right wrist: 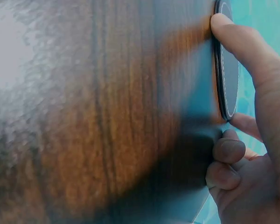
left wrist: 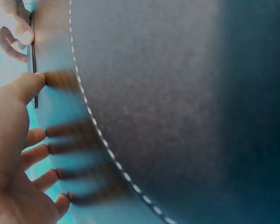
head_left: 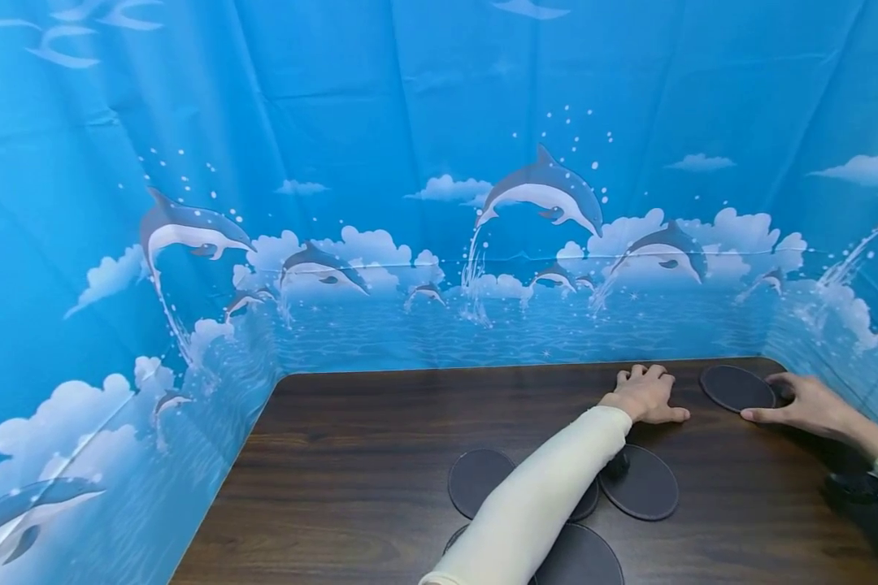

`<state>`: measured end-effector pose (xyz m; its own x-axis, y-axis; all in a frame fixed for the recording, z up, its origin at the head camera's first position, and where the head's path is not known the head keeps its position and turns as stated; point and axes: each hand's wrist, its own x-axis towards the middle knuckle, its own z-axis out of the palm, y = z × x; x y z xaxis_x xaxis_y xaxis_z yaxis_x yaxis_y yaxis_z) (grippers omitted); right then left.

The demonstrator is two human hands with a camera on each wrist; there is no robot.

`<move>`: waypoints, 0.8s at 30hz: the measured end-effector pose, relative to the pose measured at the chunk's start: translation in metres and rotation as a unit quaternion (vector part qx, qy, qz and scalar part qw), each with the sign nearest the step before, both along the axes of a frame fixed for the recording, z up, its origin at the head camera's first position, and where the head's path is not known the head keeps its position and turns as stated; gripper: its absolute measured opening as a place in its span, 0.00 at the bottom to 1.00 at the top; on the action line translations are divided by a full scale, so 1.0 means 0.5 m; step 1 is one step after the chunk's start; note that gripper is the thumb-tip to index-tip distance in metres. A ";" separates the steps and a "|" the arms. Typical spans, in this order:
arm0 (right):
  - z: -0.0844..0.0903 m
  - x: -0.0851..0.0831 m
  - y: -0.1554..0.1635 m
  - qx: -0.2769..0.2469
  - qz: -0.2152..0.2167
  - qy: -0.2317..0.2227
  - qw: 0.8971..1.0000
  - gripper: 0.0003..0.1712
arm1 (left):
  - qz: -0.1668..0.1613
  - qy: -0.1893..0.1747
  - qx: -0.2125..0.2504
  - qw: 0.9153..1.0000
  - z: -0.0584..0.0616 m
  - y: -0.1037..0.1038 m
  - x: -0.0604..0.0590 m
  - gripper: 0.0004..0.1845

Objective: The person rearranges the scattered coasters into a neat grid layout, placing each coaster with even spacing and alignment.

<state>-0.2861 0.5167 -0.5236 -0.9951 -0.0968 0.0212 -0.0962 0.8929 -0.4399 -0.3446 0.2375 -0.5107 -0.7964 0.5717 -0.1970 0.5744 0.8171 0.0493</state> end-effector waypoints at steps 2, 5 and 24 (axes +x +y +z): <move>-0.001 0.003 -0.001 -0.005 0.008 0.004 1.000 0.54 | 0.002 -0.003 -0.004 1.000 -0.003 0.002 -0.003 0.35; -0.003 0.005 -0.004 -0.006 0.014 0.007 1.000 0.54 | 0.003 -0.003 -0.004 1.000 -0.003 0.001 -0.002 0.36; 0.003 0.035 -0.045 -0.007 0.043 0.014 0.999 0.50 | 0.046 0.007 -0.005 0.999 0.000 0.046 0.028 0.37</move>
<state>-0.2688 0.4942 -0.5222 -0.9819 -0.1820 0.0516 -0.1856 0.8748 -0.4475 -0.3304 0.2605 -0.5107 -0.8486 0.4936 -0.1903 0.4970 0.8671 0.0333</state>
